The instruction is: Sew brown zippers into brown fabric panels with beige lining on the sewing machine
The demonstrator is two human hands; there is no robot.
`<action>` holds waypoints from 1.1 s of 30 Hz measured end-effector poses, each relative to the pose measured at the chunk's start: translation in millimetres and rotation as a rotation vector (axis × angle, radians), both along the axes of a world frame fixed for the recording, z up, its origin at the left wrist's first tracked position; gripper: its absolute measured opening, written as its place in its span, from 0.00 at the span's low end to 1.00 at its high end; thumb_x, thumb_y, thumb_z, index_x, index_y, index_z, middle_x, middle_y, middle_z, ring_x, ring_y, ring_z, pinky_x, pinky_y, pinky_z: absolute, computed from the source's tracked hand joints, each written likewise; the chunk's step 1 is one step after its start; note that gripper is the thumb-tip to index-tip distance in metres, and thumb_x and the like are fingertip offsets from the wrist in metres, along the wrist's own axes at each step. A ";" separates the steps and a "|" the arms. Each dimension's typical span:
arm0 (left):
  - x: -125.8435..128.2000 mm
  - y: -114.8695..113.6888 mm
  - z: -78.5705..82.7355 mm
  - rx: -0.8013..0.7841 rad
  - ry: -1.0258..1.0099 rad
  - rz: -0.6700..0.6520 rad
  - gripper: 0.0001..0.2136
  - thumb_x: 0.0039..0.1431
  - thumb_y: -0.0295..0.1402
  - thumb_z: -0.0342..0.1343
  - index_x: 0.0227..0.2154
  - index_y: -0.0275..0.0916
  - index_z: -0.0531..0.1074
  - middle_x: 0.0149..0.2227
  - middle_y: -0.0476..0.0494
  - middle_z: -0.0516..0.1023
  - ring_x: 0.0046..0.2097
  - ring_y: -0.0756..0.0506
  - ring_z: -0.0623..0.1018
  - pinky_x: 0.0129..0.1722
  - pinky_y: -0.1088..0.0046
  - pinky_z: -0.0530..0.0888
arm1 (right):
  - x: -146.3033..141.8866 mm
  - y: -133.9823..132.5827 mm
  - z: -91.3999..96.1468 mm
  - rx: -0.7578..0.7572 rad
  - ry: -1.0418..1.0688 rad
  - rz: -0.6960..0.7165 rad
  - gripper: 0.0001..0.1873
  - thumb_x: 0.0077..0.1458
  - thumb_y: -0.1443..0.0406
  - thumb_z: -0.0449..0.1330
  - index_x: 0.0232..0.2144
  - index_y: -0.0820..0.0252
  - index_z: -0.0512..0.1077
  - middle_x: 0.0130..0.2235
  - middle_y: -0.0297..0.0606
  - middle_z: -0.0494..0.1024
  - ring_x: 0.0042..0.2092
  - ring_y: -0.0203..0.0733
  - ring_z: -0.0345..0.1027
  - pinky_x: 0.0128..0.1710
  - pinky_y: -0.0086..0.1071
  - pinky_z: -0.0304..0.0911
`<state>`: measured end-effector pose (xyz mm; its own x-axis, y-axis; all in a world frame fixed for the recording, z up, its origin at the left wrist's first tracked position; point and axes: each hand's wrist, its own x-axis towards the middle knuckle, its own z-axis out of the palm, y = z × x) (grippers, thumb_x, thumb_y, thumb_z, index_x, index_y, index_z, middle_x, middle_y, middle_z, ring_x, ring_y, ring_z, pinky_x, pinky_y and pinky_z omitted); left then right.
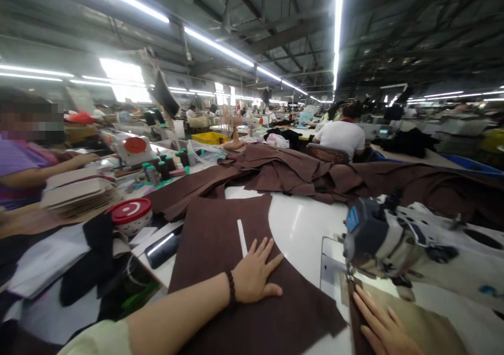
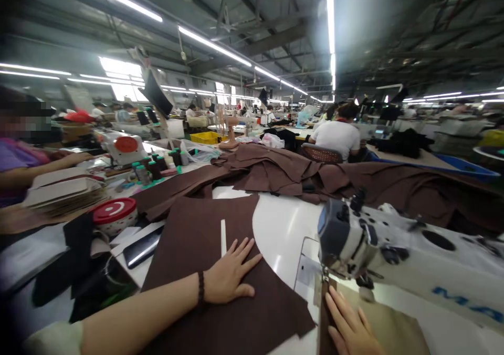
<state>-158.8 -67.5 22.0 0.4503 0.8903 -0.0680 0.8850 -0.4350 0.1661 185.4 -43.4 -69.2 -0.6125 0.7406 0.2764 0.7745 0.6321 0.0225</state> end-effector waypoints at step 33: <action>45.7 -58.9 15.3 -0.202 -0.086 -0.561 0.36 0.54 0.41 0.57 0.61 0.39 0.46 0.63 0.33 0.47 0.63 0.35 0.49 0.58 0.49 0.51 | -24.6 -31.2 69.8 -0.392 0.178 -0.174 0.25 0.60 0.65 0.41 0.59 0.60 0.53 0.62 0.39 0.50 0.63 0.41 0.43 0.62 0.48 0.42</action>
<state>-113.1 -126.4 37.3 0.8590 0.4886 -0.1531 0.5092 -0.7840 0.3551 160.8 -74.6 0.6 -0.4381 0.8978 0.0442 0.8401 0.4264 -0.3352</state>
